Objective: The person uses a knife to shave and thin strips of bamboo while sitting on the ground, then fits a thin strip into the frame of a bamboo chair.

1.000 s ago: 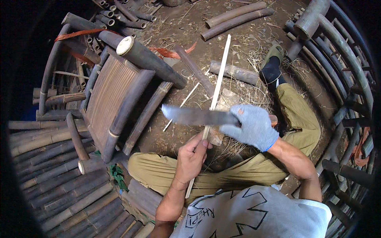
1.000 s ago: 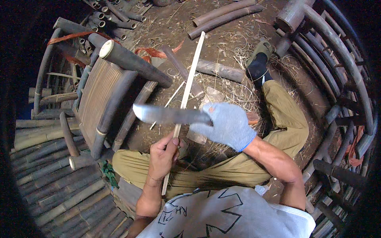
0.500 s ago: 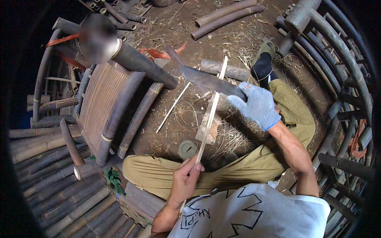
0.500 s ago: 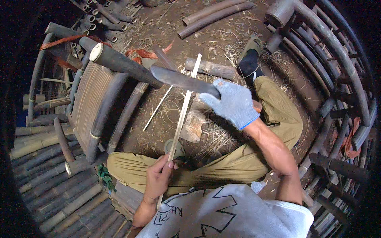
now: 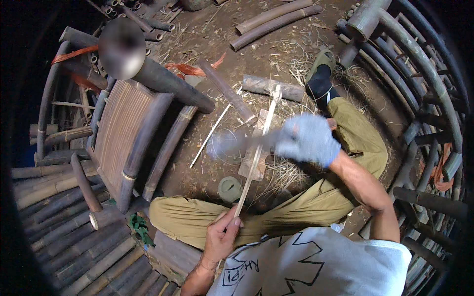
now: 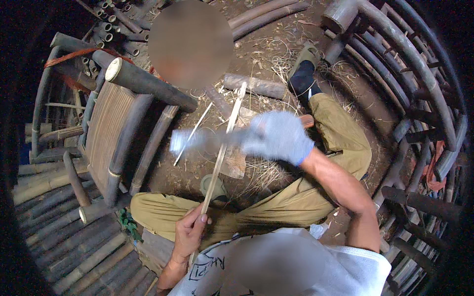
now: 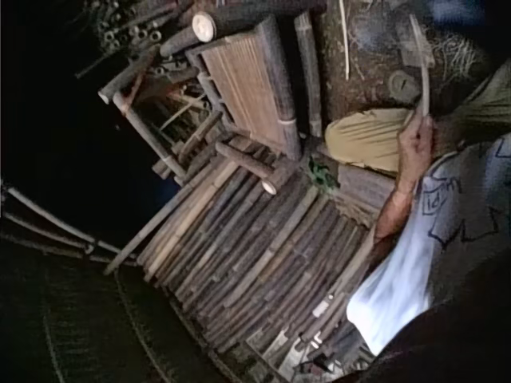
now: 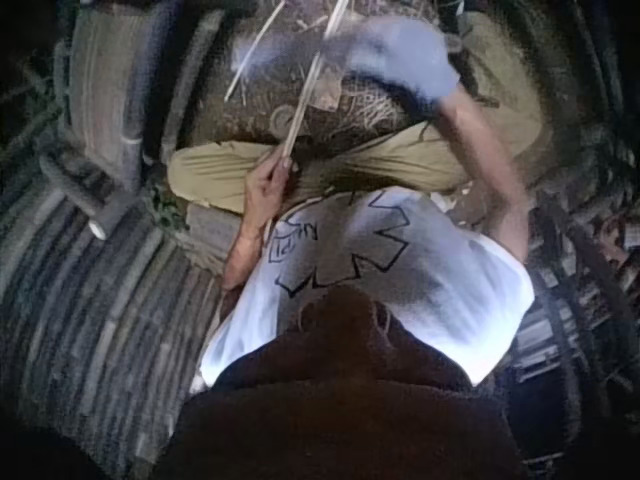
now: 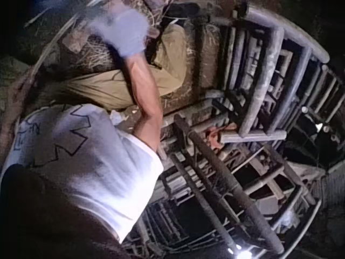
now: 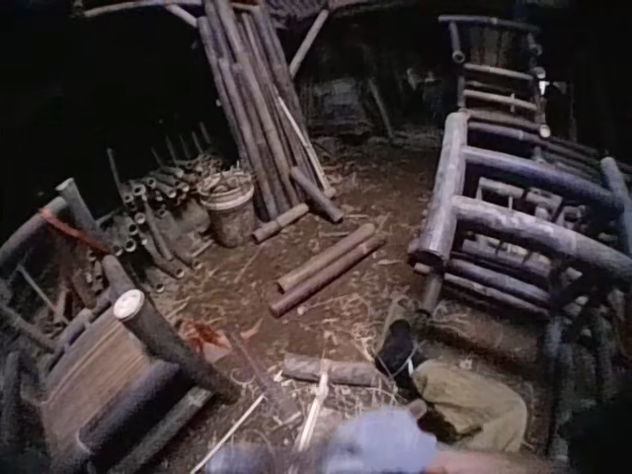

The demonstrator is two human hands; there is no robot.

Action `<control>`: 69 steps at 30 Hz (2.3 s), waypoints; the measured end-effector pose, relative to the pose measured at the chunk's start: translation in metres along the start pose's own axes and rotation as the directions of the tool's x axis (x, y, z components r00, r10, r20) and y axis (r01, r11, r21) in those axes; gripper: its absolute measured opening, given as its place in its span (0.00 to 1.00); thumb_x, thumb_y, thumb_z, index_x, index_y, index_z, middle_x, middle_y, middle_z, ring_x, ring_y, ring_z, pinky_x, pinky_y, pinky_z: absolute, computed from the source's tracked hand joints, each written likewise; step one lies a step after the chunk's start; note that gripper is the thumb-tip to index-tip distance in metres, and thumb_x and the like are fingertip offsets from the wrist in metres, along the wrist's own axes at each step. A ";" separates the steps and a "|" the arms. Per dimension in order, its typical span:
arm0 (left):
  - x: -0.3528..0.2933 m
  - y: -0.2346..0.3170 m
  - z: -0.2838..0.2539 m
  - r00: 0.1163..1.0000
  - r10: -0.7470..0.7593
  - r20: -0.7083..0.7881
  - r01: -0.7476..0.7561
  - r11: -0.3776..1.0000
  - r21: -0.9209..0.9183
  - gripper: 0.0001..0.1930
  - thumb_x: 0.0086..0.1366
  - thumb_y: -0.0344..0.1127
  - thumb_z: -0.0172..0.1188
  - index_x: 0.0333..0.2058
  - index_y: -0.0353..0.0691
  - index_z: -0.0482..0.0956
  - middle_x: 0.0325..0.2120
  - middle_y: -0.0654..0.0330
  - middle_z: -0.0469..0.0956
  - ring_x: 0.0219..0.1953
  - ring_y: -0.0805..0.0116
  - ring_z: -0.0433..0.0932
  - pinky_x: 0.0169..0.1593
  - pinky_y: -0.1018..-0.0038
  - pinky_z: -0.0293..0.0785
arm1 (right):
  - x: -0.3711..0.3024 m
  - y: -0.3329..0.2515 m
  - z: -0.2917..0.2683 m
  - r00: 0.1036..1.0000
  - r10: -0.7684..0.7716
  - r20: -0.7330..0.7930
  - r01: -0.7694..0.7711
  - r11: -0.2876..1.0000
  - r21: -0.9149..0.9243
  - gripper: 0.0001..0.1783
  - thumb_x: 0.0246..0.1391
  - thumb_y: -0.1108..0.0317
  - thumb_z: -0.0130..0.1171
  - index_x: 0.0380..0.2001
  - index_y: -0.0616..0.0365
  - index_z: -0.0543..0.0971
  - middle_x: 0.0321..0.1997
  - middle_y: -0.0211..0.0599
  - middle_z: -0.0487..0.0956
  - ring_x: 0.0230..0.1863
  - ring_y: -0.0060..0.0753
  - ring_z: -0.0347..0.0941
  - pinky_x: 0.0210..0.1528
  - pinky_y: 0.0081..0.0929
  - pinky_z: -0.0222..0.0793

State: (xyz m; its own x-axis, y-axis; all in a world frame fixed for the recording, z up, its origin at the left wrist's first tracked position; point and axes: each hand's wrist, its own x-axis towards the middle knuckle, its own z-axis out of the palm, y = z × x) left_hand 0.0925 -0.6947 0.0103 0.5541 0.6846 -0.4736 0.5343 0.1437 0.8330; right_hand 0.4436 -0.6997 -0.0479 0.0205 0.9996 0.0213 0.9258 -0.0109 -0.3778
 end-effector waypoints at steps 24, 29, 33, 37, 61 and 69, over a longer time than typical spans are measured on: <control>0.280 -0.007 -0.385 0.707 0.261 -0.657 -0.693 0.075 -0.717 0.05 0.70 0.26 0.57 0.39 0.36 0.69 0.39 0.51 0.78 0.46 0.55 0.82 0.46 0.63 0.86 | 0.264 -0.052 -0.026 0.722 0.082 -0.687 0.204 0.924 0.325 0.26 0.66 0.70 0.56 0.65 0.62 0.68 0.66 0.43 0.70 0.64 0.36 0.68 0.68 0.32 0.61; 0.321 -0.026 -0.416 0.605 0.040 -0.795 -0.796 0.009 -0.606 0.09 0.68 0.25 0.57 0.43 0.36 0.66 0.40 0.51 0.77 0.44 0.54 0.83 0.38 0.62 0.88 | 0.369 -0.133 -0.079 0.761 -0.166 -0.627 0.421 0.862 0.282 0.21 0.68 0.69 0.52 0.62 0.62 0.72 0.64 0.41 0.72 0.63 0.31 0.68 0.66 0.29 0.62; 0.337 -0.031 -0.442 0.601 -0.035 -0.799 -0.797 0.052 -0.602 0.11 0.69 0.26 0.56 0.46 0.38 0.63 0.41 0.51 0.77 0.44 0.54 0.83 0.44 0.58 0.85 | 0.372 -0.186 -0.049 0.879 -0.183 -0.439 0.376 0.833 0.406 0.22 0.61 0.70 0.60 0.58 0.62 0.74 0.58 0.44 0.77 0.58 0.36 0.72 0.65 0.31 0.64; 0.345 -0.031 -0.463 0.526 -0.153 -0.837 -0.834 0.102 -0.543 0.06 0.70 0.27 0.55 0.44 0.36 0.72 0.42 0.54 0.78 0.46 0.57 0.82 0.45 0.62 0.85 | 0.379 -0.197 -0.034 0.800 -0.339 -0.494 0.410 0.911 0.038 0.20 0.56 0.66 0.65 0.51 0.59 0.77 0.48 0.48 0.79 0.51 0.49 0.76 0.57 0.38 0.71; 0.417 -0.023 -0.498 0.606 -0.044 -0.794 -0.421 0.830 -0.367 0.18 0.67 0.47 0.64 0.34 0.34 0.79 0.26 0.56 0.81 0.25 0.59 0.83 0.26 0.64 0.80 | 0.385 -0.196 -0.048 0.863 -0.232 -0.450 0.296 0.952 0.076 0.19 0.46 0.66 0.70 0.43 0.55 0.79 0.41 0.44 0.79 0.42 0.52 0.75 0.47 0.42 0.71; 0.476 0.016 -0.462 0.431 0.596 -0.677 -0.155 0.788 0.596 0.15 0.61 0.39 0.62 0.43 0.37 0.83 0.42 0.46 0.76 0.48 0.41 0.75 0.52 0.56 0.72 | 0.386 -0.202 -0.050 0.872 -0.242 -0.426 0.303 0.950 0.081 0.19 0.46 0.66 0.70 0.43 0.55 0.79 0.40 0.45 0.79 0.42 0.51 0.75 0.47 0.42 0.71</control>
State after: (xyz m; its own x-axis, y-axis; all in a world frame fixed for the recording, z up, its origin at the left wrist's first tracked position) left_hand 0.0696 -0.0364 -0.0692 0.1256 0.8648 0.4862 0.7158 -0.4183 0.5592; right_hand 0.2832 -0.3133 0.0833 -0.0455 0.8622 0.5045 0.8549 0.2948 -0.4268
